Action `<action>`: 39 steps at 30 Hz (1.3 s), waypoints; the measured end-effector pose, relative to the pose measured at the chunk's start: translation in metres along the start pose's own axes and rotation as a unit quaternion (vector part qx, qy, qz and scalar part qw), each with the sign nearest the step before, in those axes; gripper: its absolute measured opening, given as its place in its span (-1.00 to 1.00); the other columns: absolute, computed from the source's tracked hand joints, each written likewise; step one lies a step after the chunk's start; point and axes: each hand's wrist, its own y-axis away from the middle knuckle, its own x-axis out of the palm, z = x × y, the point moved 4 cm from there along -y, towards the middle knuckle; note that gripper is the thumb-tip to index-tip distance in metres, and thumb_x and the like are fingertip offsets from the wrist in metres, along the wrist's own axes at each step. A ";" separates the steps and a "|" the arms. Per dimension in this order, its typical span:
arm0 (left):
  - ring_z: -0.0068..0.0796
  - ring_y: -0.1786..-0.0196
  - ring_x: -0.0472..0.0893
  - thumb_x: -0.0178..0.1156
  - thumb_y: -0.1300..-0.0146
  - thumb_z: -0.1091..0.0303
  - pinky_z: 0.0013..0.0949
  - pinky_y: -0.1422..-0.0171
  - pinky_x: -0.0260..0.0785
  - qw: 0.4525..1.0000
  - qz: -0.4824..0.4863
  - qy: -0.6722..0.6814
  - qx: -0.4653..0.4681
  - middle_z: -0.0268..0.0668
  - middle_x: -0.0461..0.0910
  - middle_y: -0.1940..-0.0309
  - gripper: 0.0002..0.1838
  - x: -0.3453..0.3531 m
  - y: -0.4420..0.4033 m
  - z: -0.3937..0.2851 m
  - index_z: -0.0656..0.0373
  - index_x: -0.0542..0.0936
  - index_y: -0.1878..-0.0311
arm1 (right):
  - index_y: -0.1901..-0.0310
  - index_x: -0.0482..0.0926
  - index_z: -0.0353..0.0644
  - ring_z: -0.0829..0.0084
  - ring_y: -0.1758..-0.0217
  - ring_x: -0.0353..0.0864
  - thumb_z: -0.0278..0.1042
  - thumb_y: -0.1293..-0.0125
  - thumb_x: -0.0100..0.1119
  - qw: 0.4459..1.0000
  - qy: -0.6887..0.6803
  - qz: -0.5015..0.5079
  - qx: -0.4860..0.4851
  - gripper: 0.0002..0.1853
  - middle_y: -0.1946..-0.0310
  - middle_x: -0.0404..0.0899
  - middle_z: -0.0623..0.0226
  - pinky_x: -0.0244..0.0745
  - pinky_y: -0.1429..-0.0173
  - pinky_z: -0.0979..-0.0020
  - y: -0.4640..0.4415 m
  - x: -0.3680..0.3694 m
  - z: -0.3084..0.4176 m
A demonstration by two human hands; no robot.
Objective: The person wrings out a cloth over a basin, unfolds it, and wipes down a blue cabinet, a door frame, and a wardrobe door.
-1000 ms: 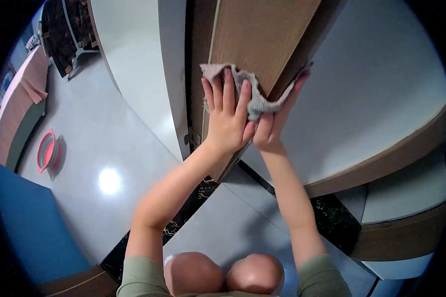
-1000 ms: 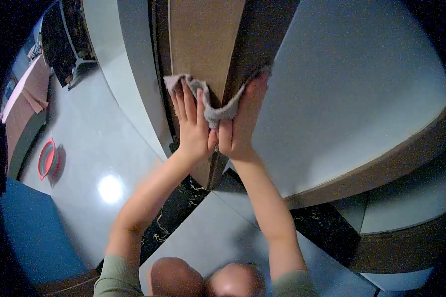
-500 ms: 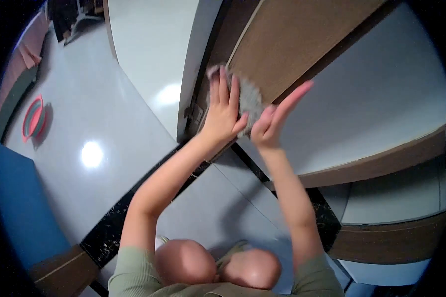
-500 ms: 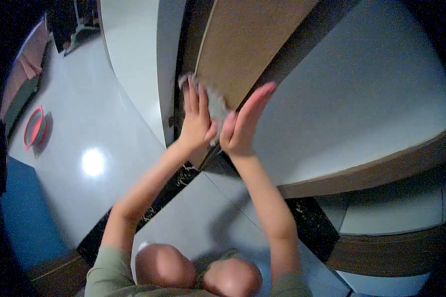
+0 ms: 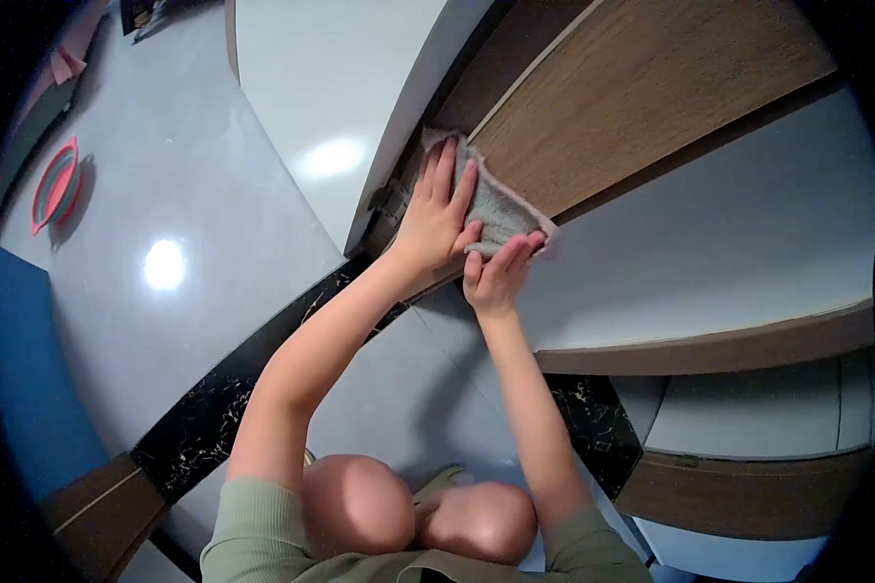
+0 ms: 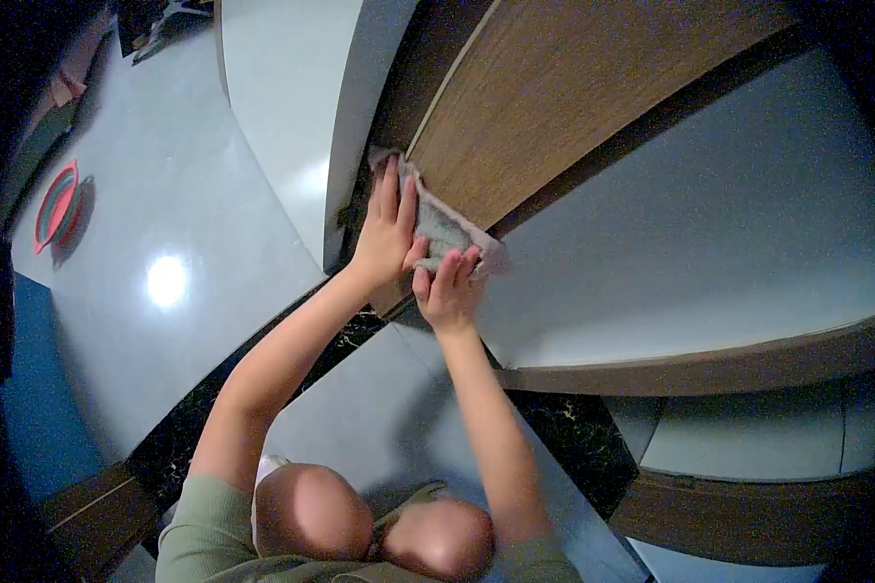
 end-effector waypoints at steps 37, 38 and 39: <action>0.15 -0.42 -0.42 -0.18 -0.22 0.18 0.05 -0.43 -0.48 0.952 -0.019 0.171 -0.253 0.17 -0.44 -0.37 -0.20 0.024 0.041 -0.051 0.37 -0.32 -0.36 | -0.27 0.17 -0.32 0.03 -0.22 0.26 0.03 -0.22 -0.11 0.983 -0.033 0.175 -0.034 -0.31 -0.21 0.24 -0.05 0.14 -0.22 0.09 -0.021 -0.032 -0.009; 0.14 -0.42 -0.43 -0.19 -0.23 0.17 0.05 -0.43 -0.48 0.955 -0.011 0.167 -0.246 0.16 -0.45 -0.37 -0.20 0.026 0.045 -0.049 0.35 -0.33 -0.36 | -0.27 0.15 -0.34 0.03 -0.23 0.25 0.06 -0.22 -0.13 0.981 -0.032 0.184 -0.045 -0.28 -0.21 0.23 -0.04 0.12 -0.24 0.09 -0.022 -0.034 -0.008; 0.13 -0.42 -0.44 -0.20 -0.23 0.16 0.06 -0.43 -0.49 0.957 -0.004 0.163 -0.239 0.16 -0.45 -0.38 -0.20 0.030 0.052 -0.046 0.33 -0.34 -0.37 | -0.27 0.13 -0.36 0.02 -0.24 0.24 0.09 -0.22 -0.14 0.979 -0.031 0.193 -0.057 -0.25 -0.22 0.22 -0.04 0.11 -0.25 0.09 -0.022 -0.034 -0.007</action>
